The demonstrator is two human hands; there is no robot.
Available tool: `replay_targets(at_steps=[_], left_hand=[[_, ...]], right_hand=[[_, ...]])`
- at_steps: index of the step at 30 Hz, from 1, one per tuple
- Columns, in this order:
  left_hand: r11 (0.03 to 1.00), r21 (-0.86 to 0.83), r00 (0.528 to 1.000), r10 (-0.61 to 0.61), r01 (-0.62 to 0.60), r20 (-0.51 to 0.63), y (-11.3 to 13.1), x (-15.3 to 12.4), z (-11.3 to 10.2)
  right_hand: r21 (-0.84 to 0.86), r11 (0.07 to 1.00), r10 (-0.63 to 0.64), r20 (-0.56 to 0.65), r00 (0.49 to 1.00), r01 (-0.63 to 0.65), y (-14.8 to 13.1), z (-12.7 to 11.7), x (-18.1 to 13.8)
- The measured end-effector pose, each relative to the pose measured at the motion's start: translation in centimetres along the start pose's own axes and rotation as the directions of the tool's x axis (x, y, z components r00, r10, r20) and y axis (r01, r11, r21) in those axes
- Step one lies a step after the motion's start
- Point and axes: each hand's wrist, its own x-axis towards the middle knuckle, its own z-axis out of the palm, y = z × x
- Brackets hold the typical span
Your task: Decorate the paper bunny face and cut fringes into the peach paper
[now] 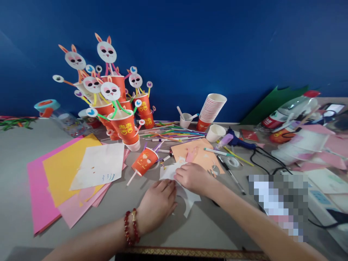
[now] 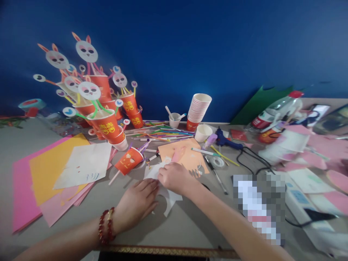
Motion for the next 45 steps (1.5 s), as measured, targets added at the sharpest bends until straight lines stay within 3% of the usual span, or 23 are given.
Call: replay_targets(at_steps=[9, 20, 30, 40, 45], left_hand=[[1.0, 0.003, 0.999, -0.007, 0.007, 0.04, 0.1, 0.2, -0.2], [1.0, 0.001, 1.0, 0.011, -0.011, 0.017, -0.1, 0.0, 0.1], [1.0, -0.004, 1.0, 0.002, -0.002, 0.014, -0.1, 0.0, 0.1], [1.0, 0.001, 1.0, 0.021, -0.021, 0.002, -0.2, -0.1, 0.0], [1.0, -0.023, 1.0, 0.019, -0.019, 0.014, -0.2, 0.0, -0.3]], right_hand=[[-0.122, 0.971, -0.206, 0.012, 0.979, 0.206, -0.2, -0.8, 0.9], [-0.042, 0.978, -0.205, -0.036, 0.978, 0.203, 1.5, 0.0, 0.6], [-0.141, 0.954, -0.281, -0.104, 0.954, 0.265, 0.9, 0.5, 0.6], [0.099, 0.981, -0.153, -0.156, 0.976, 0.17, 1.9, 1.2, 0.8], [0.274, 0.96, -0.012, -0.183, 0.983, 0.063, 2.1, 1.2, 0.4]])
